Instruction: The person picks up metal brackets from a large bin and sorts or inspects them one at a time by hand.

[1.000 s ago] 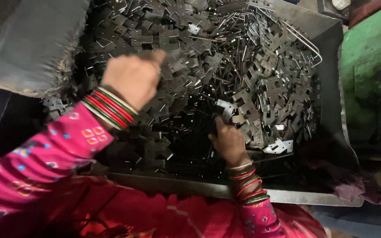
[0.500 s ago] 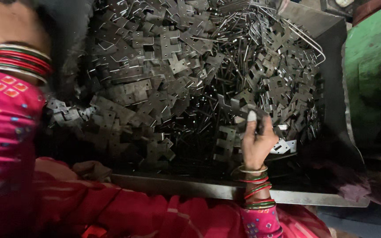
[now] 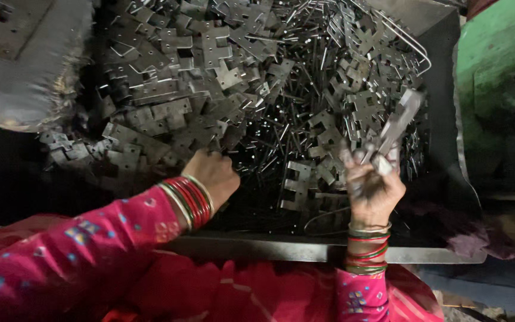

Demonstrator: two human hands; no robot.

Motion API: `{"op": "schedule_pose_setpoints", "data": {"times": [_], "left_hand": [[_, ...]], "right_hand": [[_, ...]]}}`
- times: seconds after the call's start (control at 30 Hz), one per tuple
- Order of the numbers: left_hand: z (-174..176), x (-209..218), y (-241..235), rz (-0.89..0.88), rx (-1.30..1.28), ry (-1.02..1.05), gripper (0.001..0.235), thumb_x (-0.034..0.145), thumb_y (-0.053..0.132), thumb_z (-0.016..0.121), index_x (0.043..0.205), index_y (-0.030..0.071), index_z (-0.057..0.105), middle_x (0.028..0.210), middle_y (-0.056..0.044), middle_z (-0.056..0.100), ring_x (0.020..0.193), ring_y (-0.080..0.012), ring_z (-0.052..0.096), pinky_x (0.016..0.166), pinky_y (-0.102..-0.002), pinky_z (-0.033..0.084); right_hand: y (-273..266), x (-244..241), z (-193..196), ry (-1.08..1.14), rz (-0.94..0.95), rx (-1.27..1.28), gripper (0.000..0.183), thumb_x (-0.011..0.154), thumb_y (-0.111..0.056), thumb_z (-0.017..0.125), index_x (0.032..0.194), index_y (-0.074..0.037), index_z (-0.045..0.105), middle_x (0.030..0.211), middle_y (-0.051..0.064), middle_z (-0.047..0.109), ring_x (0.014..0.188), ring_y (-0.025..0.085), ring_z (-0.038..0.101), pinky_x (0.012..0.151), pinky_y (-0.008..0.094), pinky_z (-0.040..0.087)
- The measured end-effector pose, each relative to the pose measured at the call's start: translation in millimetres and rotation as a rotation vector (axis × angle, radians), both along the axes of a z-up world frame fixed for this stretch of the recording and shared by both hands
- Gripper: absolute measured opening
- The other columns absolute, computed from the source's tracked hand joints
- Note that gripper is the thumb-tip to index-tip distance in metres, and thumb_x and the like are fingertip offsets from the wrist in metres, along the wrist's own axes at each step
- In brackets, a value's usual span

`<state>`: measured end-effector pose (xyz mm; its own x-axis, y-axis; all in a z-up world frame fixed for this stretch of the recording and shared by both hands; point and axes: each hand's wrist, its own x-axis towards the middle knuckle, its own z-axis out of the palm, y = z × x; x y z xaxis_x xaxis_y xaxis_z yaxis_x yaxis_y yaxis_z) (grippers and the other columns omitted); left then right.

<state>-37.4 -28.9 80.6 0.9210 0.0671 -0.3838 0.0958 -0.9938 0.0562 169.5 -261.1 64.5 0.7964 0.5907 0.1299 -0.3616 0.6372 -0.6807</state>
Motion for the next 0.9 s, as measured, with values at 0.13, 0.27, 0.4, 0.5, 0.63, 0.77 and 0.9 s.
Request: {"op": "schedule_pose_setpoints", "data": {"times": [0.13,0.27,0.4,0.5,0.63,0.77,0.9], "left_hand": [[-8,1,-15,-0.121,0.210,0.105,0.021,0.086,0.020,0.073,0.105,0.012,0.077,0.124,-0.008,0.064,0.119,-0.0279,0.056,0.096,-0.043,0.044],[2,3,0,-0.171,0.094,0.102,0.021,0.076,0.023,0.080,0.096,0.017,0.080,0.117,-0.006,0.066,0.120,-0.0267,0.056,0.095,-0.043,0.046],[19,-6,35,0.097,-0.128,-0.049,0.012,0.085,0.022,0.072,0.096,0.020,0.078,0.086,-0.007,0.074,0.085,-0.0292,0.072,0.080,-0.047,0.057],[40,-9,73,0.199,-0.196,-0.152,0.024,0.079,0.035,0.078,0.099,0.021,0.078,0.087,-0.008,0.075,0.085,-0.0317,0.072,0.079,-0.048,0.056],[47,-11,97,0.283,-0.304,-0.023,0.028,0.086,0.044,0.074,0.093,0.018,0.080,0.085,-0.004,0.079,0.085,-0.0253,0.076,0.082,-0.043,0.057],[31,-14,90,0.108,-0.080,-0.563,0.023,0.084,0.027,0.073,0.104,0.015,0.078,0.093,-0.008,0.077,0.085,-0.0309,0.074,0.074,-0.044,0.058],[35,-6,90,0.255,-0.175,-0.480,0.026,0.097,0.026,0.071,0.121,0.015,0.070,0.078,-0.013,0.074,0.079,-0.0293,0.073,0.078,-0.043,0.057]], "right_hand": [[4,-15,2,0.126,0.133,0.077,0.028,0.101,-0.014,0.068,0.126,-0.003,0.063,0.097,0.013,0.069,0.086,0.027,0.068,0.097,0.051,0.059],[34,-40,-7,-0.199,0.114,-0.475,0.024,0.099,-0.016,0.061,0.113,0.001,0.070,0.095,0.010,0.074,0.086,0.025,0.070,0.078,0.038,0.062],[60,-67,-23,-0.817,0.118,-0.897,0.026,0.098,-0.021,0.070,0.114,0.000,0.071,0.094,0.014,0.074,0.082,0.024,0.071,0.071,0.034,0.056],[74,-91,-28,-1.232,0.061,-0.970,0.029,0.094,-0.024,0.075,0.109,0.000,0.070,0.093,0.018,0.074,0.080,0.029,0.073,0.068,0.038,0.056],[85,-118,-40,-1.432,0.078,-1.062,0.029,0.091,-0.028,0.077,0.091,-0.002,0.066,0.083,0.020,0.067,0.077,0.041,0.067,0.064,0.047,0.054],[98,-132,-53,-1.492,-0.004,-1.122,0.027,0.082,-0.023,0.072,0.099,-0.002,0.066,0.085,0.018,0.067,0.073,0.040,0.067,0.061,0.048,0.054],[97,-126,-53,-1.325,-0.027,-1.119,0.019,0.089,-0.021,0.077,0.098,-0.005,0.069,0.089,0.016,0.069,0.075,0.037,0.068,0.064,0.045,0.055]]}}
